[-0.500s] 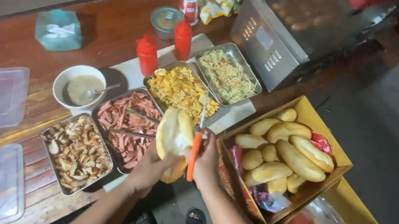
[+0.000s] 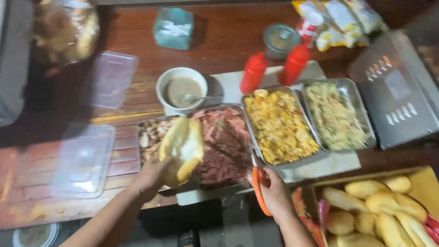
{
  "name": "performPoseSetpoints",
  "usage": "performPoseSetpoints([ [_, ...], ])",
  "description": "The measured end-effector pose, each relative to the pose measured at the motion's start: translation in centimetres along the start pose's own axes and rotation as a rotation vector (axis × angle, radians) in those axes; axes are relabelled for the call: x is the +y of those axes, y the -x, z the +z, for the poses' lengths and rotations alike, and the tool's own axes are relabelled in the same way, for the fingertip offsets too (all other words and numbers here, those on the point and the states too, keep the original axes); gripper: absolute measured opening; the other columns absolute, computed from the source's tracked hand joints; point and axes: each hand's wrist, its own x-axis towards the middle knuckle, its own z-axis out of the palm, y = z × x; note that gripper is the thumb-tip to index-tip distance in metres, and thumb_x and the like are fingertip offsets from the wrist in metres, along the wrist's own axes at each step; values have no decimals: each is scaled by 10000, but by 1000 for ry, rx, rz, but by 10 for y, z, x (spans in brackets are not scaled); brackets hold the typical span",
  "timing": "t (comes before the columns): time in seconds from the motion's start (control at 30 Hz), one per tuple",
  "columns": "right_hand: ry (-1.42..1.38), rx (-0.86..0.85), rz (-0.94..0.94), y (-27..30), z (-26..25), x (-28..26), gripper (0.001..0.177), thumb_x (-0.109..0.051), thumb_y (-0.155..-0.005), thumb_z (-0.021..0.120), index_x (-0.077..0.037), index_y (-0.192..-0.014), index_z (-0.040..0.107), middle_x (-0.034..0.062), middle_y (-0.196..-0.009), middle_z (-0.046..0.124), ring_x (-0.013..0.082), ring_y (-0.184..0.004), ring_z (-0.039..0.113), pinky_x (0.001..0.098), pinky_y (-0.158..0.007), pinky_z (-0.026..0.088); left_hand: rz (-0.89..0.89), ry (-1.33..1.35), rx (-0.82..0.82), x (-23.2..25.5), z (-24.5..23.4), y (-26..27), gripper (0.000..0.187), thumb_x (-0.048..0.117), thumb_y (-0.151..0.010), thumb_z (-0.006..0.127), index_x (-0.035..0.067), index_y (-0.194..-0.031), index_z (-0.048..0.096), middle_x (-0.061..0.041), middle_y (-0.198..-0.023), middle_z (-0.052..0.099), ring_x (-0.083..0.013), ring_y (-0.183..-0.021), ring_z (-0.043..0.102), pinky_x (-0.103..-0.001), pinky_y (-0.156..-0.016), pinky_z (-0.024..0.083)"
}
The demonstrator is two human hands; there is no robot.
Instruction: The person prepares sandwiches by spreading sauce on sliced baguettes and adding various fillings including sliced meats, fried eggs, and shredded vegetables. They use tongs to place ingredients and scissors to cut the bread, then wrap the finished sandwiches in plastic bags.
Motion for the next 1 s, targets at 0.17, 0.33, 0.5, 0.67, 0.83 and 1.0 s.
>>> performPoseSetpoints([
  [0.17,789,-80,-217,-27,49,-10,480,-401,-923,622,-244,-1373,571,-25,-1530,505,249,-1428,462,513,-1098,483,76,179,149,18,-46,25,414,141,-819,736,-19,-1183,621,-195,-841,584,-341,-664,666,-487,-460,577],
  [0.33,1146,-116,-301,-40,108,-4,505,-541,-894,619,-207,-1258,514,103,-1348,622,356,-1359,509,618,-1076,438,92,341,168,52,-21,78,478,211,-888,708,59,-1328,600,-233,-990,613,-354,-818,665,-500,-616,584],
  [0.5,1190,-96,-187,-72,123,3,749,-550,-908,613,-170,-1497,350,160,-1537,457,414,-1446,384,665,-1125,325,78,433,88,71,-17,105,561,277,-981,640,132,-1497,473,-255,-1227,617,-373,-1004,656,-569,-818,577],
  [0.67,1324,-117,-322,-23,114,-72,629,-536,-882,673,-162,-1350,483,178,-1379,574,413,-1321,533,539,-1063,484,253,341,58,68,-11,107,591,245,-993,628,122,-1533,422,-249,-1370,580,-356,-1225,586,-557,-976,527],
  [0.83,631,-181,-834,45,147,-146,456,-216,-853,735,-140,-1294,651,185,-1358,510,404,-1245,560,431,-962,581,364,-61,30,91,16,121,675,380,-1028,524,94,-1589,280,-254,-1547,404,-386,-1440,392,-561,-1179,337],
  [1.0,666,-273,-656,-20,154,-128,726,-189,-737,748,-215,-1430,530,197,-1570,342,412,-1366,479,465,-1118,478,-9,391,184,94,45,101,830,561,-865,715,-53,-1394,530,-237,-1179,625,-316,-994,656,-510,-908,553],
])
